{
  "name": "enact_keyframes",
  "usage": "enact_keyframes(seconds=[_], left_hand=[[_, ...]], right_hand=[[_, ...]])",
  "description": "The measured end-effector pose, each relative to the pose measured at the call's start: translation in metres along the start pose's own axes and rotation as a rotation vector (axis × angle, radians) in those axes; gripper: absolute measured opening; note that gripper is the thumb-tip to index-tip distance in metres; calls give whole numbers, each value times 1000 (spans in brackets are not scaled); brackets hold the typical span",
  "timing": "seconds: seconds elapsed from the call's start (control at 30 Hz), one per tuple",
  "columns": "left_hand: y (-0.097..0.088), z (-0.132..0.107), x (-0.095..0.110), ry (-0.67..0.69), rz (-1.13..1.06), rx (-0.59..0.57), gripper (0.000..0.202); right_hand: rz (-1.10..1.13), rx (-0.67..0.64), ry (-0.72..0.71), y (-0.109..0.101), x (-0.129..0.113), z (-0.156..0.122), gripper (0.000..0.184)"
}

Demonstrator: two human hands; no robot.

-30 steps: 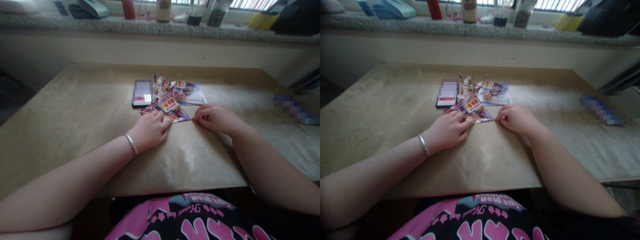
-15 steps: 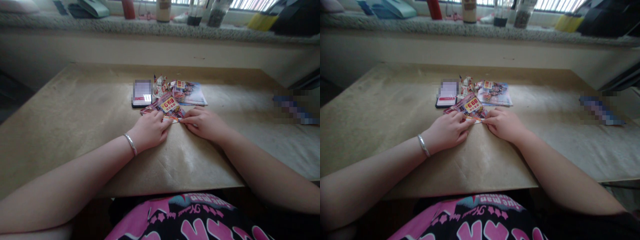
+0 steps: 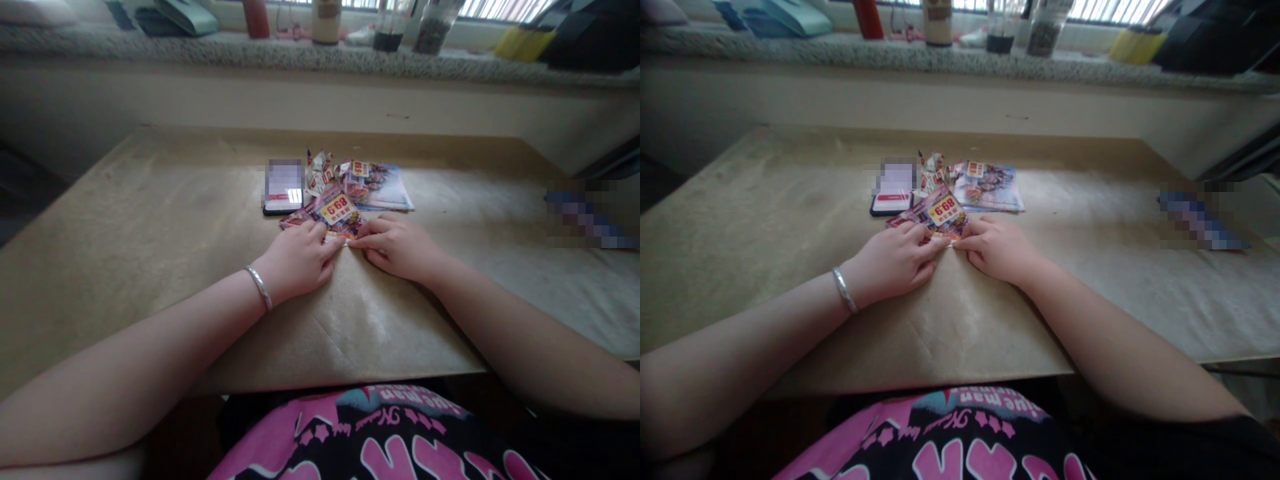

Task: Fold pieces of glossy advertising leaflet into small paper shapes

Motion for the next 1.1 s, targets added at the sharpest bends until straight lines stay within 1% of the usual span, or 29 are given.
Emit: enact_keyframes(seconds=[0.1, 0.2, 0.43, 0.53, 0.63, 0.77, 0.87, 1.0, 1.1], left_hand=[[-1, -1, 1, 27, 13, -28, 45], [-2, -3, 2, 50, 22, -52, 43], [-6, -3, -1, 51, -22, -101, 47], [-7, -2, -6, 39, -60, -130, 43], [-7, -3, -11, 68, -113, -150, 39], [-8, -8, -17, 108, -186, -159, 40], [-7, -10, -19, 110, -215, -171, 42], [-6, -9, -21, 107, -223, -146, 43], [-5, -9, -20, 123, -210, -122, 43]], right_hand=[[-19, -5, 7, -1, 0, 0, 31], [-36, -19, 27, -1, 0, -1, 30], [-113, -75, 94, -11, 9, -7, 26], [-138, -105, 112, -14, 14, -10, 25], [-138, -117, 121, -14, 17, -11, 26], [-140, -107, 124, -12, 17, -11, 25], [-144, -81, 94, -12, 15, -12, 25], [-120, -23, 35, -11, 8, -11, 27], [-80, -6, 13, -7, 2, -8, 30]])
Point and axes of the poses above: each hand's wrist, its own z-axis towards the middle knuckle, its own y-axis out of the palm, x = y × z, the point moved 5 cm from there along z, towards the middle knuckle, and after that the axes turned 3 degrees about -z, right-handed, at the moved point
